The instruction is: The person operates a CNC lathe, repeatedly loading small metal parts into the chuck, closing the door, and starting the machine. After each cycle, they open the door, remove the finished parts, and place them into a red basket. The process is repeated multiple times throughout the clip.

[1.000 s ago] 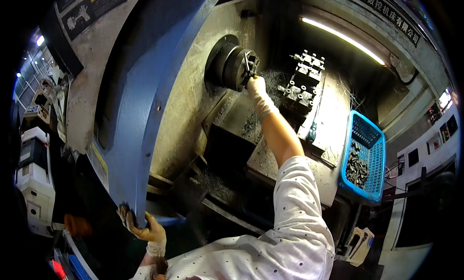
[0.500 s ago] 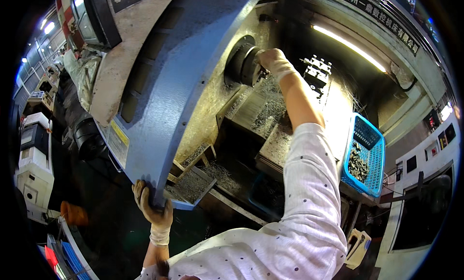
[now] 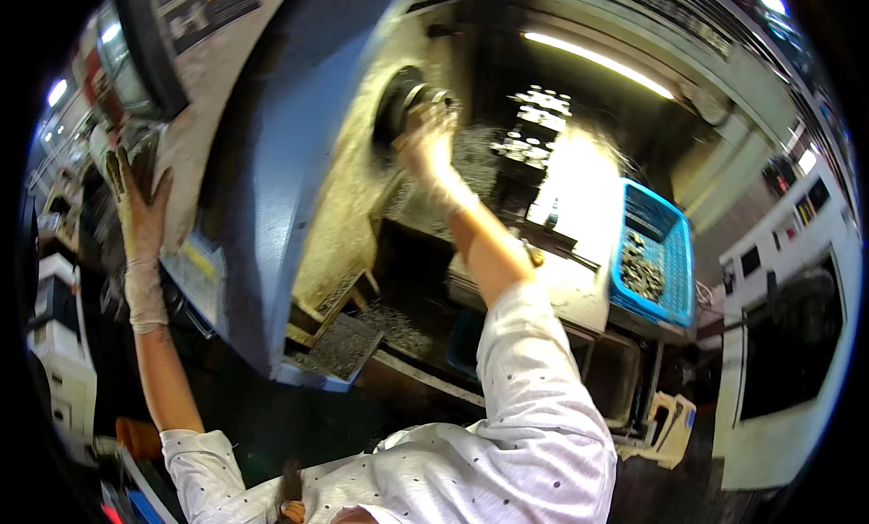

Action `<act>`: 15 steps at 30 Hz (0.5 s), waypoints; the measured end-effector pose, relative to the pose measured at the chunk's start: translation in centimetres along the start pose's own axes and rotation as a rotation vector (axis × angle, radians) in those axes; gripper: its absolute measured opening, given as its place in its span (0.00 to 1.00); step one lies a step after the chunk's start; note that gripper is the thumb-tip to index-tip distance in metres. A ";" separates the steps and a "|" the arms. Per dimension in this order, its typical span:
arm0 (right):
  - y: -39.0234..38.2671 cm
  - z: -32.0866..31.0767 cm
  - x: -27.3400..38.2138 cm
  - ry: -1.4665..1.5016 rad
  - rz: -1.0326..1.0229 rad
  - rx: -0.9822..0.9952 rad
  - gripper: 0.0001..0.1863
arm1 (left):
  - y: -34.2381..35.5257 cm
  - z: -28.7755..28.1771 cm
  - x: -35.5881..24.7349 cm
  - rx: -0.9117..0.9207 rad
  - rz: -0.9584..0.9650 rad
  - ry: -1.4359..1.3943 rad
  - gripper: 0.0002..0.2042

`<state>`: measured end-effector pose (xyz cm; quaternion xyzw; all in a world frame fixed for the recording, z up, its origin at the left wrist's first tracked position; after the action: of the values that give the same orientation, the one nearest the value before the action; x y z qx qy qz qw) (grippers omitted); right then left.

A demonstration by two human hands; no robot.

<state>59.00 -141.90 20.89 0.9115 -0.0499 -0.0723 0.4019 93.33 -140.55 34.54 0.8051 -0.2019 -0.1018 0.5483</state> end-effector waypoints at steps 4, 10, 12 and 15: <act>-15.4 -3.9 10.9 1.236 -0.152 0.561 0.24 | -0.2 1.0 1.7 0.151 -0.109 -0.234 0.30; -24.3 -8.3 19.6 1.533 -0.016 0.621 0.32 | -0.2 2.3 3.5 -0.093 0.149 0.217 0.31; -23.2 -9.6 17.0 1.444 0.020 0.429 0.32 | -0.2 1.9 4.2 -0.043 0.147 0.139 0.31; -19.5 -14.7 3.9 1.060 0.091 0.107 0.24 | -0.7 3.2 6.5 0.036 0.067 0.061 0.30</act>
<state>65.99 -118.71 15.90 0.8391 0.1166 0.4180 0.3279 98.10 -145.87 33.10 0.8103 -0.2136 -0.0551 0.5429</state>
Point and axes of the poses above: each hand's wrist, its own y-axis towards the middle knuckle, its own z-axis out of the palm, x = y × z, the point moved 5 cm from there along y, towards the middle knuckle, and after that the axes turned 7 degrees about y, right-handed, at the moved point
